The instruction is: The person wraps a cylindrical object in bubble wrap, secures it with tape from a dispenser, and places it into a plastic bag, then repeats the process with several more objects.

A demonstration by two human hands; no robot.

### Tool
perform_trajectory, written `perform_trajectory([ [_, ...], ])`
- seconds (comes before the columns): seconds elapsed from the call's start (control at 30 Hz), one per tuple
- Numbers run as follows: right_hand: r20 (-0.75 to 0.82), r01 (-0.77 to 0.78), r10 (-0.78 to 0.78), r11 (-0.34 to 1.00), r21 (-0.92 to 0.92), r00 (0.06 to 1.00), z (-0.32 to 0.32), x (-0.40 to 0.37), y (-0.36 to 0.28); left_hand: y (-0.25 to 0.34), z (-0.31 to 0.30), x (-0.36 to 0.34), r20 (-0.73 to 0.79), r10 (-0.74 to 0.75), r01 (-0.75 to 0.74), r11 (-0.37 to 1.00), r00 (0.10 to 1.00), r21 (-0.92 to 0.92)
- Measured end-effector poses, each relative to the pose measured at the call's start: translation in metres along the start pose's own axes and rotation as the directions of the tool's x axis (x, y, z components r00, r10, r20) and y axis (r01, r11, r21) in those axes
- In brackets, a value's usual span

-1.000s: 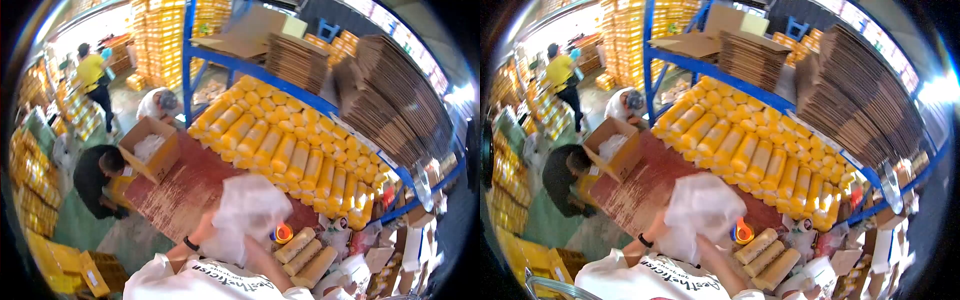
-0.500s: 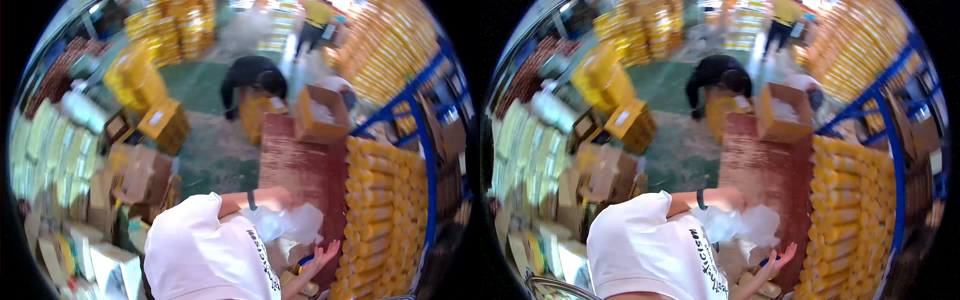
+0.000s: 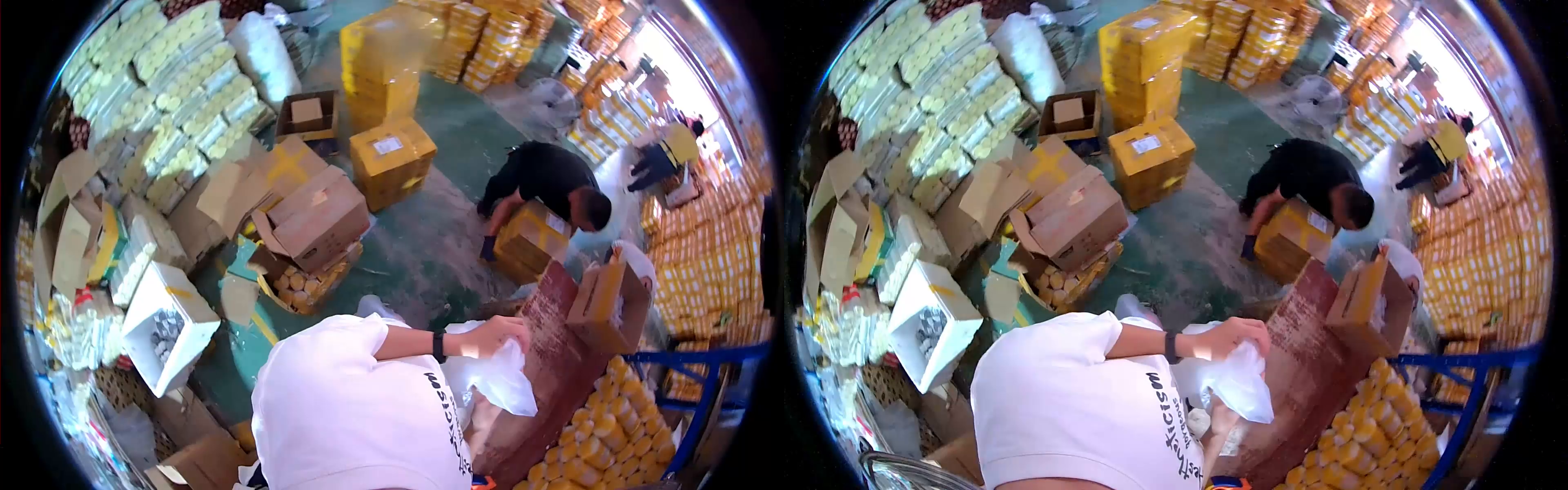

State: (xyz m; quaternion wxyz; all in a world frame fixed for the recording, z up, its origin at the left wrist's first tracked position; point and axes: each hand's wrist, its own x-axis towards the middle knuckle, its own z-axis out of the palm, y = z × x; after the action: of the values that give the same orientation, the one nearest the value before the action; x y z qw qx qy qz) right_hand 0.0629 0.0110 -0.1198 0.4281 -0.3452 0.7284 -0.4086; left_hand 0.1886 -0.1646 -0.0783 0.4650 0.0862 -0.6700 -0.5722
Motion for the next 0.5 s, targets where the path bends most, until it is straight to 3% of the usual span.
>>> perform_trajectory([
  [0.07, 0.058, 0.101, -0.092, 0.98, -0.17, 0.994, 0.005, 0.032, 0.005, -0.006, -0.026, 0.007, 0.013, -0.061, 0.061, 0.997, 0.998, 0.053],
  [0.2, -0.048, 0.16, -0.165, 0.982, -0.099, 0.985, 0.049, 0.068, -0.06, -0.006, -0.083, 0.001, -0.116, -0.064, 0.081, 0.986, 0.991, 0.147],
  [0.23, -0.063, 0.191, -0.199, 0.974, -0.121, 0.978, 0.057, 0.08, -0.078, 0.002, -0.1, -0.005, -0.16, -0.205, 0.227, 0.966, 0.966, 0.128],
  [0.3, -0.088, 0.262, -0.28, 0.949, -0.178, 0.956, 0.069, 0.108, -0.114, 0.009, -0.133, -0.022, -0.301, -0.147, 0.21, 0.959, 0.942, 0.188],
  [0.4, -0.075, 0.363, -0.393, 0.895, -0.26, 0.916, 0.091, 0.141, -0.159, 0.014, -0.185, -0.059, -0.418, -0.17, 0.3, 0.915, 0.892, 0.268],
  [0.5, 0.016, 0.435, -0.454, 0.844, -0.314, 0.891, 0.135, 0.156, -0.187, 0.033, -0.215, -0.089, -0.424, -0.233, 0.363, 0.895, 0.875, 0.258],
])
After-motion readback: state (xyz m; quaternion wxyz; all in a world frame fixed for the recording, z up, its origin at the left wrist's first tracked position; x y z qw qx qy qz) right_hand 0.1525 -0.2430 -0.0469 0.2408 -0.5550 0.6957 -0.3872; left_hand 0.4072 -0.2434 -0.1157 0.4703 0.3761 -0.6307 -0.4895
